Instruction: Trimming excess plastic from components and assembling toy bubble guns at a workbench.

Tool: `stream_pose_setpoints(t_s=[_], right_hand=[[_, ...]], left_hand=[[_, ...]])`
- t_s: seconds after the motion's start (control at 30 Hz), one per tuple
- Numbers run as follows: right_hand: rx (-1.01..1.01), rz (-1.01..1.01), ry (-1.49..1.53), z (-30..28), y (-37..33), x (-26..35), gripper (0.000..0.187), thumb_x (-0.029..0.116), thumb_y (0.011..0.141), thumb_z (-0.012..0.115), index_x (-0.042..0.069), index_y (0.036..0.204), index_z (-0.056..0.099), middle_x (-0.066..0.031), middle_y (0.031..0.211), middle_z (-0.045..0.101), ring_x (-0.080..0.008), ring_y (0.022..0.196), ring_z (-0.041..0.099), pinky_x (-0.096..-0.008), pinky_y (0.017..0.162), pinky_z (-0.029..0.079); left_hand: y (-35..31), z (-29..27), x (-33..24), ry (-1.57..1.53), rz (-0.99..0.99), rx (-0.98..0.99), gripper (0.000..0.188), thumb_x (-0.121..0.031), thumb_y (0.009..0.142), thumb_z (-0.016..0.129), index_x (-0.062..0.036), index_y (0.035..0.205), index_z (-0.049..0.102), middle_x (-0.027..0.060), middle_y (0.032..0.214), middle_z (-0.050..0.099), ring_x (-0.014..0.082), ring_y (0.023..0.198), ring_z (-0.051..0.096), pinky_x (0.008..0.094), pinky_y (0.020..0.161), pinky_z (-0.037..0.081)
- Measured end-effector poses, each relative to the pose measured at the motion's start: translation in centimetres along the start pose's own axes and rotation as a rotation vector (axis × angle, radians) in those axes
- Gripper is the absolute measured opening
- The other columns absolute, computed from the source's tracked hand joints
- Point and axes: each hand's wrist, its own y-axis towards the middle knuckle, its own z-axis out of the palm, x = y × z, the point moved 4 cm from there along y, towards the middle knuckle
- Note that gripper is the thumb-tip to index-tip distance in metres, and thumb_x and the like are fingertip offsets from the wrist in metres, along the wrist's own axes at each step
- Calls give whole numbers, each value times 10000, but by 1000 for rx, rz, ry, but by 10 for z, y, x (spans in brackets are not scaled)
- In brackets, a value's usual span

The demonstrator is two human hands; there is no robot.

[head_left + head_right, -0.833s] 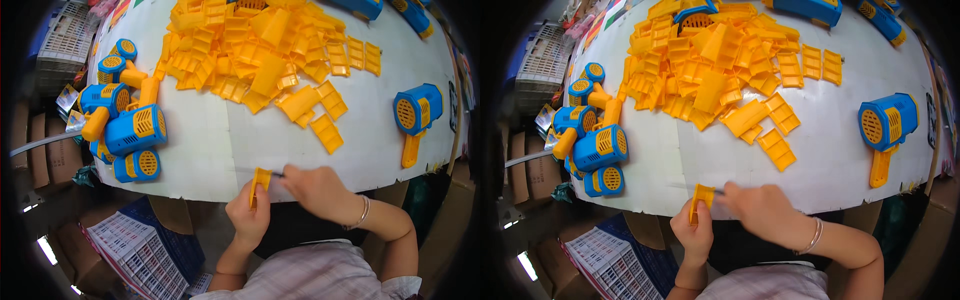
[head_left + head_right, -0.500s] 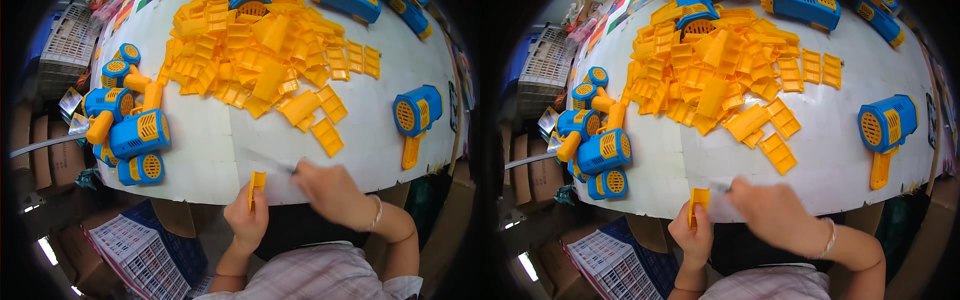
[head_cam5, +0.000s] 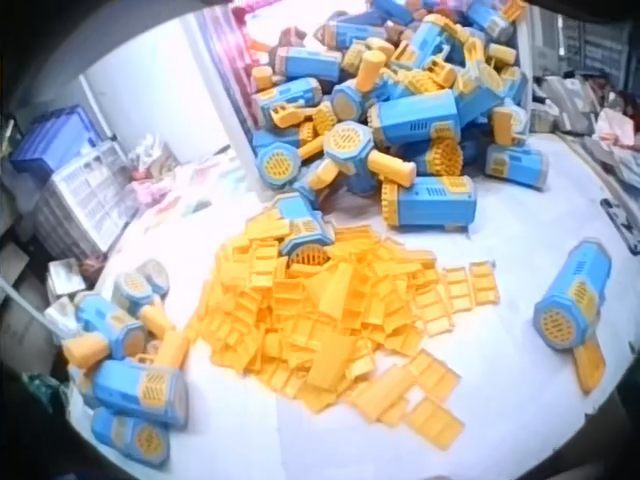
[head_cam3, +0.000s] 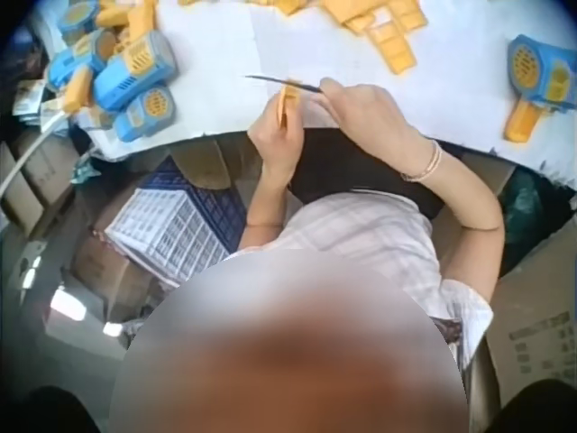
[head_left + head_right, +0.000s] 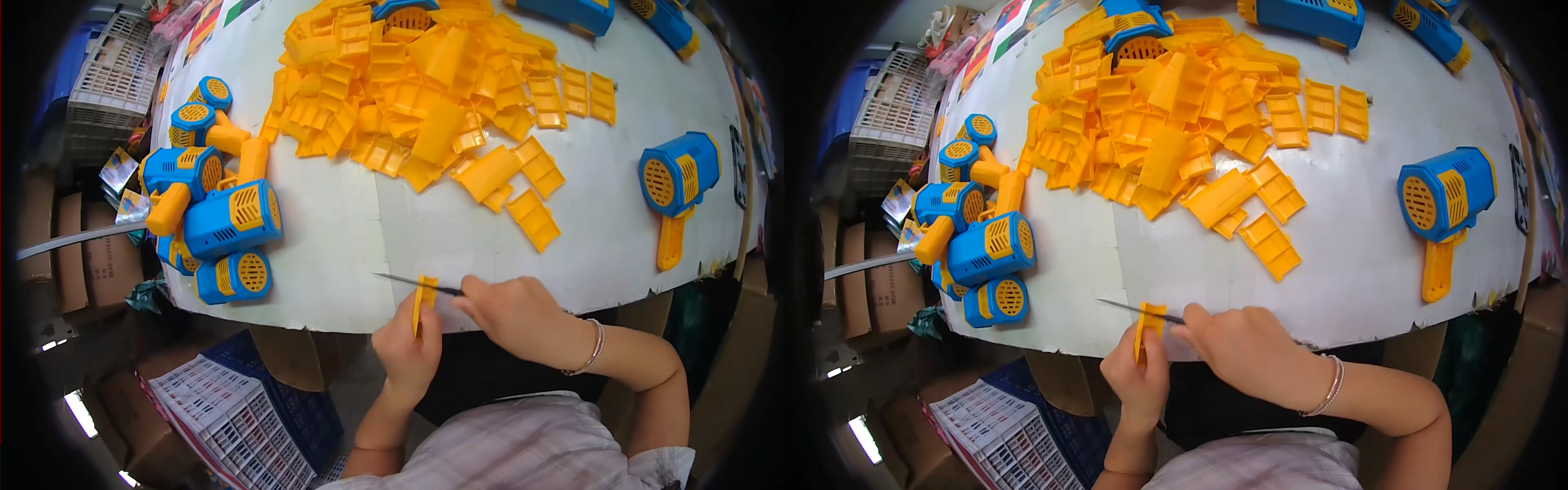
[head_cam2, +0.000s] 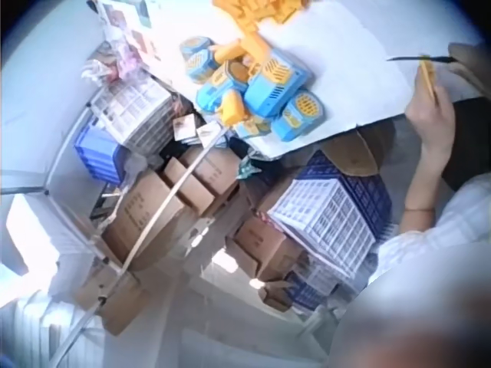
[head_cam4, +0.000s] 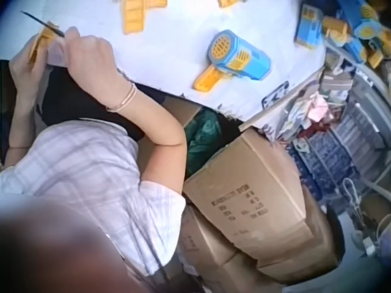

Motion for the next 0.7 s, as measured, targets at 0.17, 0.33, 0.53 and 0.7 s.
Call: stream_pose_setpoints(t_s=[0.17,0.33,0.53,0.7], right_hand=[[89,-38,28,-4,-7,19,206,222,855,531,58,754,458,-161,494,473,-361,472,520,-418,408,404],[7,24,22,-9,1,2,228,233,852,542,51,749,452,-166,491,472,-360,465,517,-418,411,404],[-8,80,41,-5,1,-9,219,231,848,551,51,766,455,-160,483,468,-358,450,509,-412,399,401],[-83,61,-14,-3,4,-10,218,231,852,543,54,766,450,-168,480,461,-368,456,508,-419,401,397]], left_hand=[[-2,-6,-4,-38,-23,-33,149,-23,777,554,17,911,605,148,565,535,258,439,540,313,427,413],[-1,-9,0,-24,-3,-47,153,-23,787,545,23,921,603,146,589,553,248,458,544,296,446,421],[-2,-7,2,-155,-110,-18,115,-33,803,535,36,867,601,138,579,541,200,458,522,273,458,416],[-3,-4,3,-202,-161,-22,146,-62,825,504,58,794,583,11,522,459,56,464,421,225,433,339]])
